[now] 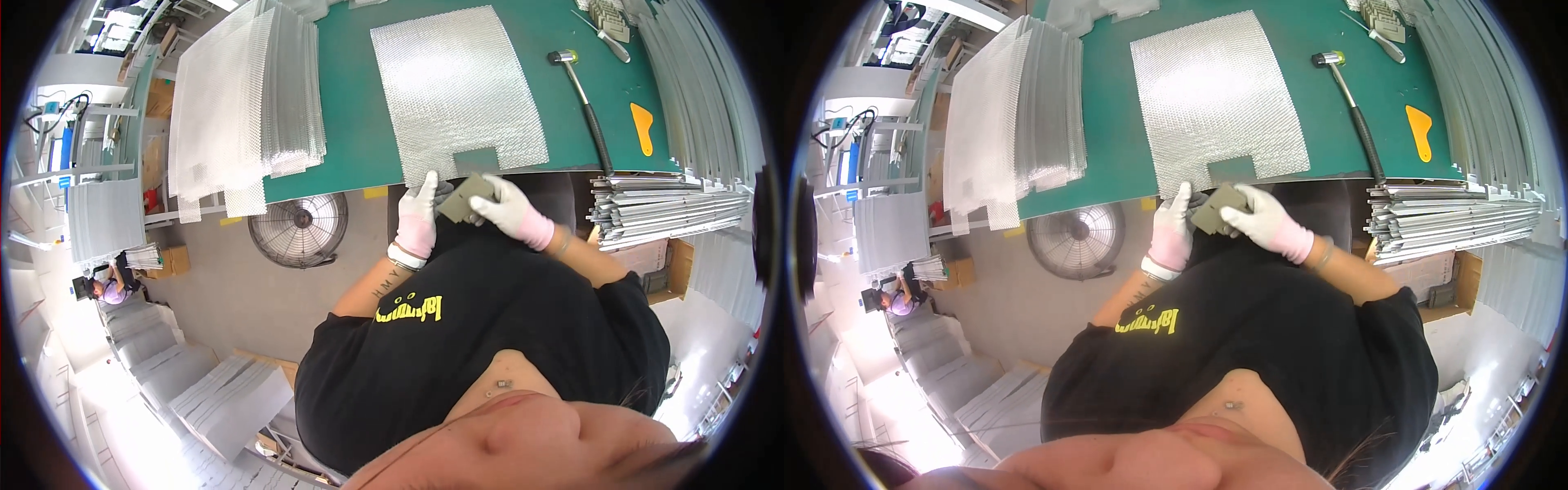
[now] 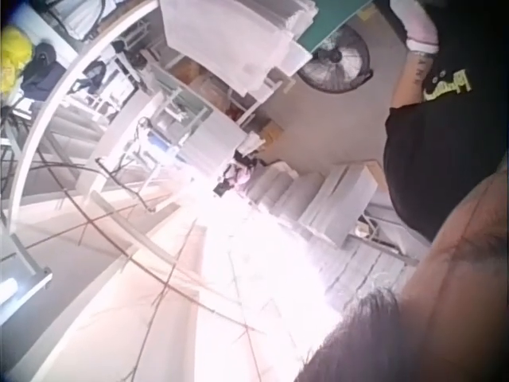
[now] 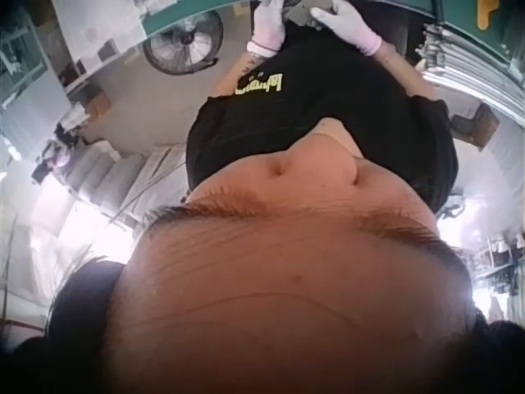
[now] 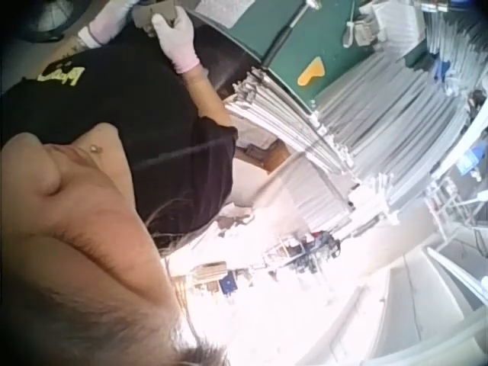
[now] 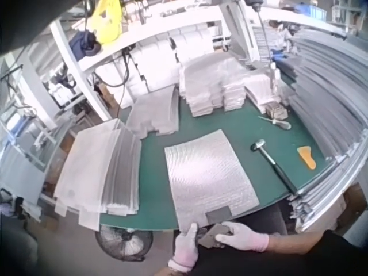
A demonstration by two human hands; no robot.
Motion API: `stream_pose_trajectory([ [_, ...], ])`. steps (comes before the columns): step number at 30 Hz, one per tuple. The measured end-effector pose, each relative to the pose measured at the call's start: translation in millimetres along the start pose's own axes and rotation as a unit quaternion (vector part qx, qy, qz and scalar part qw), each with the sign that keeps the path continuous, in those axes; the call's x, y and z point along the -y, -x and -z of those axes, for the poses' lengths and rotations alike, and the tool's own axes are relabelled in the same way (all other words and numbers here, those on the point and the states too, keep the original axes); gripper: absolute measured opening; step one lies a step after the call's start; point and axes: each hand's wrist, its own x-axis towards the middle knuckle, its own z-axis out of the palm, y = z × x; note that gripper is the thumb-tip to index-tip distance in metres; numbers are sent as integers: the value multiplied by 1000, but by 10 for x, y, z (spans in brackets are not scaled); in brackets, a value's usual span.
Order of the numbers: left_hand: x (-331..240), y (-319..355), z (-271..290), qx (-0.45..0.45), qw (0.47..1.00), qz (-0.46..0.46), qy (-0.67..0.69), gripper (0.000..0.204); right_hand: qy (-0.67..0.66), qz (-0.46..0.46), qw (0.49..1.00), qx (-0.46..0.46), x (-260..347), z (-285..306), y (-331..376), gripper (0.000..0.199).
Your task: Assembling air filters by inserting mesh panels into metal frames and securing them with screws using an electric screwdriver.
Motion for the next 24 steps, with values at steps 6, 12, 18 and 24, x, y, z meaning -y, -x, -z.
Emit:
stream_pose_trajectory([
  [6,179,64,90,5,997,-69,26,38,-47,-41,997,46,-431,118,200,35],
  [12,388,128,220,43,986,-56,151,41,-280,-55,958,14,-511,141,220,44],
  [18,244,119,163,122,989,-24,78,43,-274,-21,961,19,-585,138,60,43],
  [24,368,22,246,55,994,-94,-20,32,-237,10,971,-33,-619,45,31,39],
])
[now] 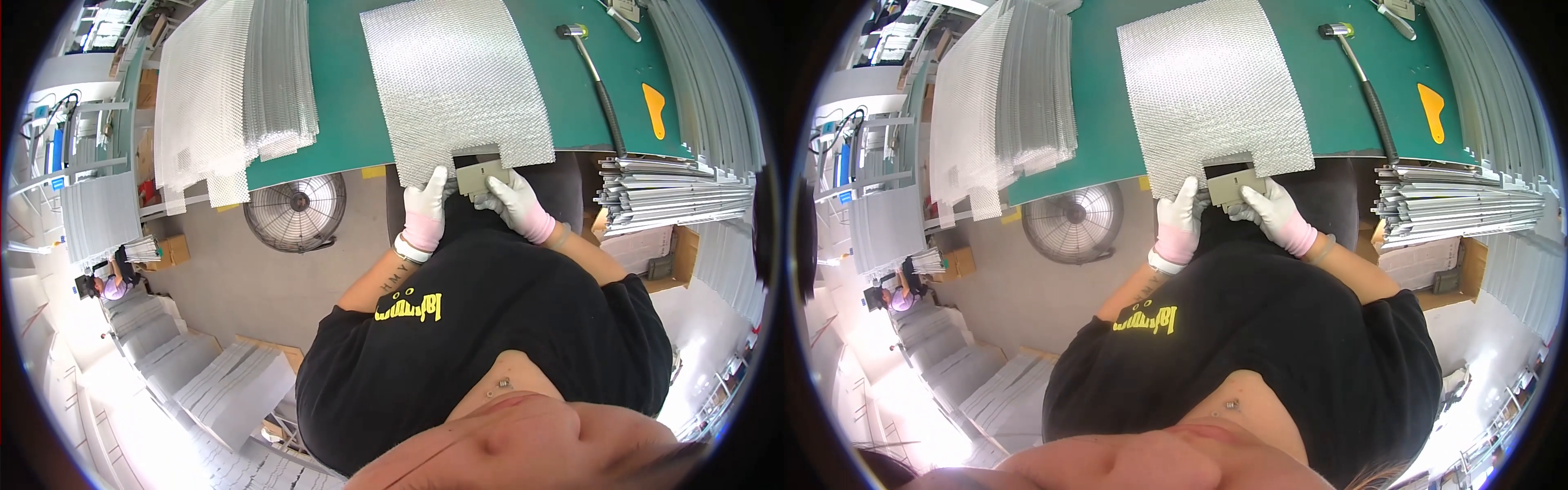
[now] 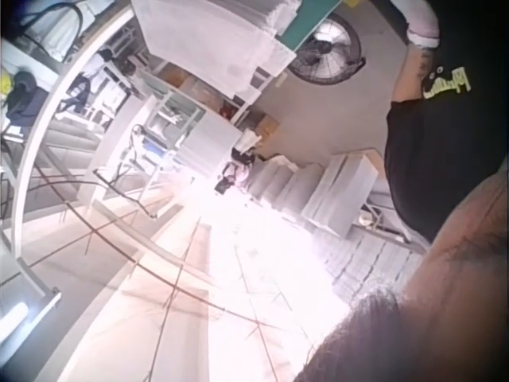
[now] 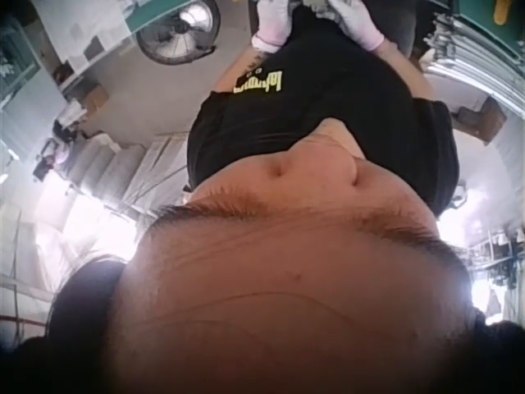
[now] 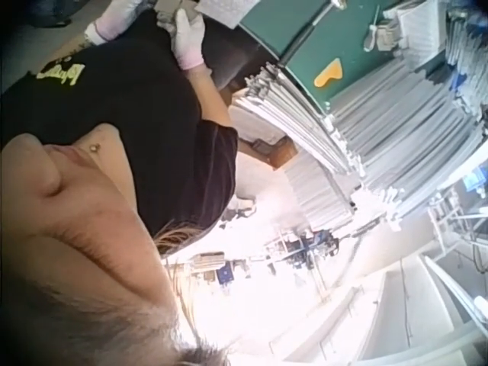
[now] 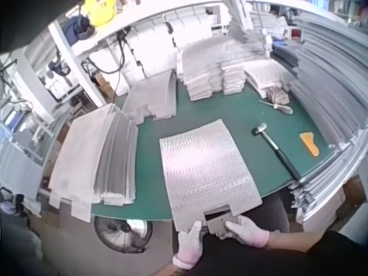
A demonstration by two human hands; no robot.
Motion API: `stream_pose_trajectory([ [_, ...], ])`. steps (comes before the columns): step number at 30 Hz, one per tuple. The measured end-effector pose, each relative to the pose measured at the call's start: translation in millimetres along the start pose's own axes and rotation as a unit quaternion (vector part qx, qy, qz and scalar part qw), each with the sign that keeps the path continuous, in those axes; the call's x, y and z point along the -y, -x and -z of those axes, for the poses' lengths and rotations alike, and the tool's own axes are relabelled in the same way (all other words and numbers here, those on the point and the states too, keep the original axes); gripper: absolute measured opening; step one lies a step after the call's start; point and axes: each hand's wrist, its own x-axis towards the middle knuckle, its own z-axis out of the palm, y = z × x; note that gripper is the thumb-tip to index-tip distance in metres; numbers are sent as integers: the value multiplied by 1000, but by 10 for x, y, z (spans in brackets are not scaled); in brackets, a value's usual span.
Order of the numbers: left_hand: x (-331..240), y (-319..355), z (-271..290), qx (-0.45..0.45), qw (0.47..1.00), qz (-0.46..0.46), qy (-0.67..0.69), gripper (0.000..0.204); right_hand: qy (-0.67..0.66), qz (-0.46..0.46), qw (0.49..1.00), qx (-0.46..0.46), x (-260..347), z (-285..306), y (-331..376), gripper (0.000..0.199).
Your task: Assembling air filters by inserting mesh panels into metal frames and securing them with screws using an electric screwdriver.
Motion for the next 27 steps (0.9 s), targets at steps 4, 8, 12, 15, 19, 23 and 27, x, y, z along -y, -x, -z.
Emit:
stream_pose_trajectory([
  [4,-4,27,-80,-24,1000,-6,16,29,8,9,1000,-14,-21,-13,-32,38],
  [8,-2,42,-104,-31,999,11,11,27,62,20,997,-43,24,-41,-27,37],
  [12,12,48,-91,-19,999,25,31,27,149,46,987,-34,86,-79,-24,35],
  [15,-46,75,-142,-10,999,34,41,30,170,68,981,-69,85,-162,-13,29],
  [19,-107,100,-167,24,993,46,106,31,187,33,974,-124,148,-225,30,24],
  [23,-113,103,-136,50,988,83,117,35,203,31,972,-114,125,-160,49,24],
  [27,-100,101,-139,63,990,57,111,35,166,32,981,-96,125,-184,97,24],
])
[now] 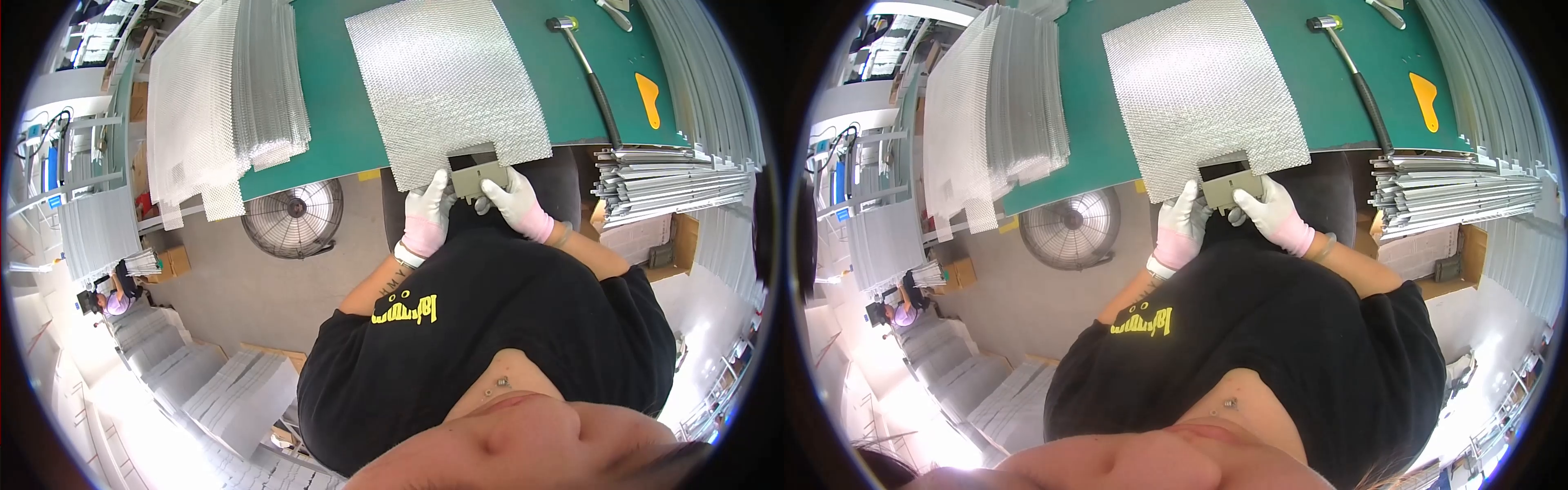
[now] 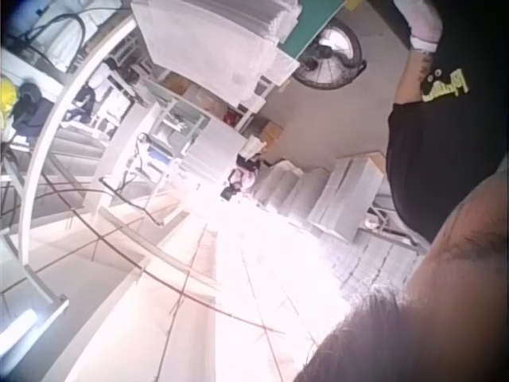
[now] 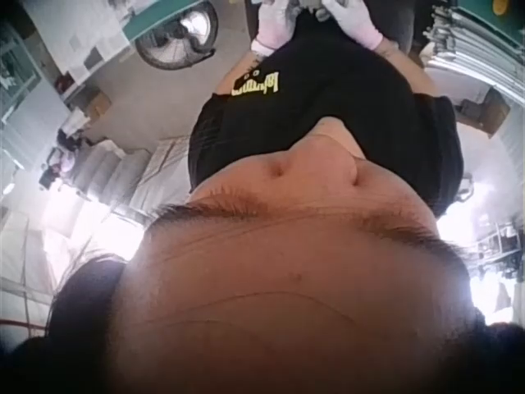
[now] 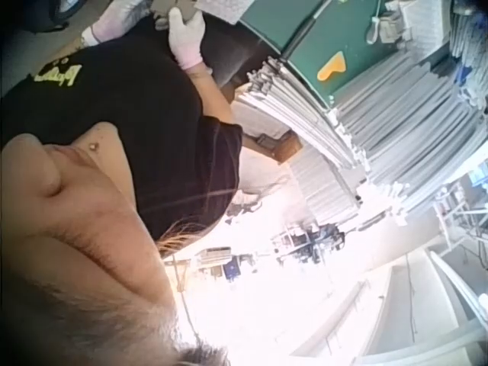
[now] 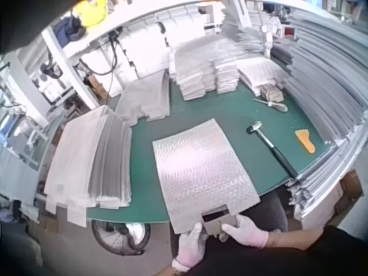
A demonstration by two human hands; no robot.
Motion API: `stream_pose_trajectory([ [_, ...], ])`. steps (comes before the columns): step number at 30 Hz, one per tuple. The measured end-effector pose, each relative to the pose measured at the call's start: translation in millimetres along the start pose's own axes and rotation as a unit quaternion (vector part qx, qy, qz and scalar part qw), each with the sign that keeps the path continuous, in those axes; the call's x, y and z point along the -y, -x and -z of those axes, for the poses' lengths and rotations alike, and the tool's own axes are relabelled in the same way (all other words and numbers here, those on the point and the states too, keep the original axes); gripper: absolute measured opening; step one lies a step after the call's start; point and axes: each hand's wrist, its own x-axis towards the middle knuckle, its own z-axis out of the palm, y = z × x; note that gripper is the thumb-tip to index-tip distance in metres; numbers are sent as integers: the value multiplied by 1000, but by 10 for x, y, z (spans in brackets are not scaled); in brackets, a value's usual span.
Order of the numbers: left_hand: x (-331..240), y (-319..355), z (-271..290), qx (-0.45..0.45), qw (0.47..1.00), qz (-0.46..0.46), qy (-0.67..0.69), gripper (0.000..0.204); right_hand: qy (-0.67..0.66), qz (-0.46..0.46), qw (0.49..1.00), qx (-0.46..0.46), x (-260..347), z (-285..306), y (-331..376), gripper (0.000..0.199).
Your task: Assembling air filters by inserting mesh panels into metal frames and securing them with screws using an electric screwdriver.
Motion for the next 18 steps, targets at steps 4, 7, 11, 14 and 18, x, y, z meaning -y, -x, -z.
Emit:
stream_pose_trajectory([
  [4,-10,14,-10,13,1000,5,-21,33,-1,8,1000,-21,-47,-22,-7,25],
  [7,-2,8,18,-1,1000,3,-17,34,5,9,1000,-9,-49,-5,-22,26],
  [11,-38,5,6,-18,998,49,-36,37,2,5,1000,-5,-72,46,-8,26],
  [14,-1,7,23,-22,999,30,-38,40,-32,6,999,24,-87,81,17,27],
  [18,40,-18,68,-25,999,23,-7,41,-26,1,994,102,-224,53,18,28],
])
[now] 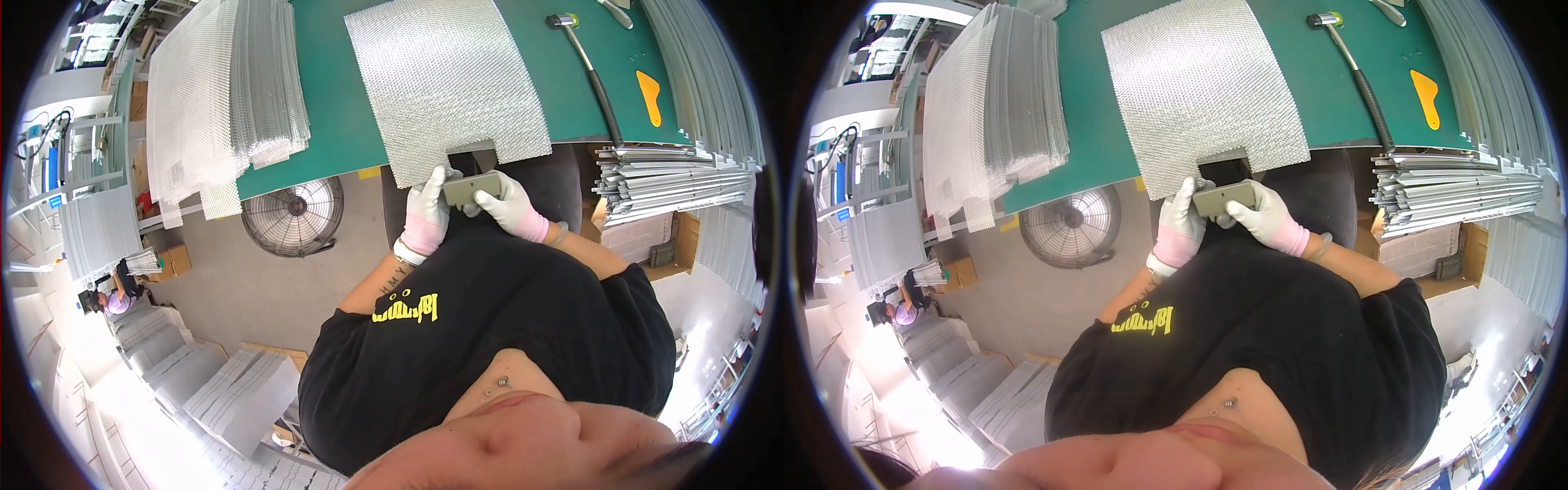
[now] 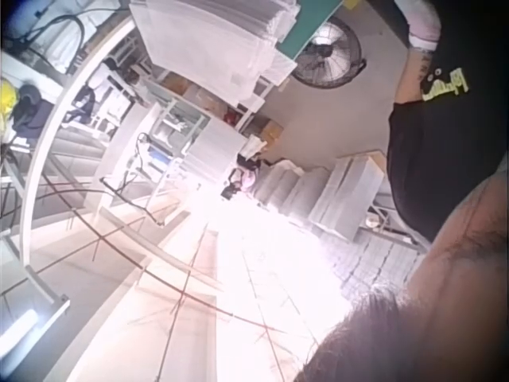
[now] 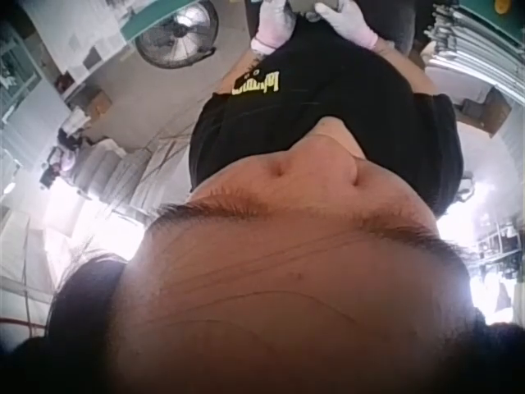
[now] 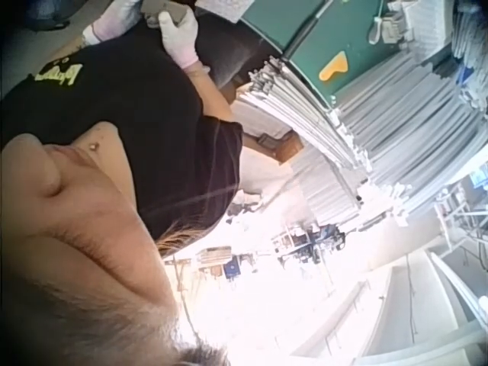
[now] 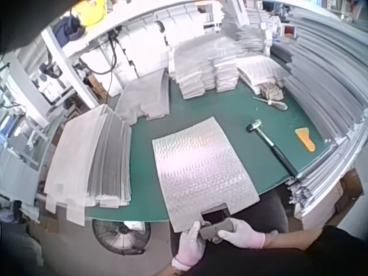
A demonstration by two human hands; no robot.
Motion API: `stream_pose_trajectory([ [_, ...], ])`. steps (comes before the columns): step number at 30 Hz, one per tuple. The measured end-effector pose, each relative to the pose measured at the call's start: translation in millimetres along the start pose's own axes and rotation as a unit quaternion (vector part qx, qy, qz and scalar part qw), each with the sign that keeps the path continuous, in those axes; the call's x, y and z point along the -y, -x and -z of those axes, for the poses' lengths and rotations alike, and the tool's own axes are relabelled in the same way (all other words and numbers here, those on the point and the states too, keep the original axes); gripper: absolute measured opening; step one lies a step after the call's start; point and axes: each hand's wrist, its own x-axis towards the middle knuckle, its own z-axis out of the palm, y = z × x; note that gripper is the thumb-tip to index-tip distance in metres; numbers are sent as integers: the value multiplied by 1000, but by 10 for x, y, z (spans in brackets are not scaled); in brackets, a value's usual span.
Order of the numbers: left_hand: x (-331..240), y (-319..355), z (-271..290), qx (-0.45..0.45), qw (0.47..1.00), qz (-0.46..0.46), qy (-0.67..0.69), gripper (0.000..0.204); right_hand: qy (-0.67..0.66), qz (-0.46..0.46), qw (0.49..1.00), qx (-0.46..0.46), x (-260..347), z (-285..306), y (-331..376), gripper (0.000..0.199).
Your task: Assembling air filters by inserting mesh panels into metal frames and securing them with screws using an electric screwdriver.
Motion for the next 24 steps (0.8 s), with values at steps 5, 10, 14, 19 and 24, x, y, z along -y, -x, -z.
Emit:
stream_pose_trajectory([
  [5,-67,-5,-59,42,999,-6,30,38,-46,75,990,-115,-80,-205,-22,28],
  [10,-18,-13,-35,5,1000,0,24,35,-40,39,987,-148,-14,-88,40,27],
  [14,-7,-15,-19,16,1000,-2,26,32,-69,-17,994,-79,-22,34,-18,34],
  [19,4,-29,3,-8,1000,-8,19,29,-89,-19,995,-28,35,72,-119,36],
  [24,0,-24,1,2,1000,-7,-25,37,12,18,996,-83,65,28,-107,31],
])
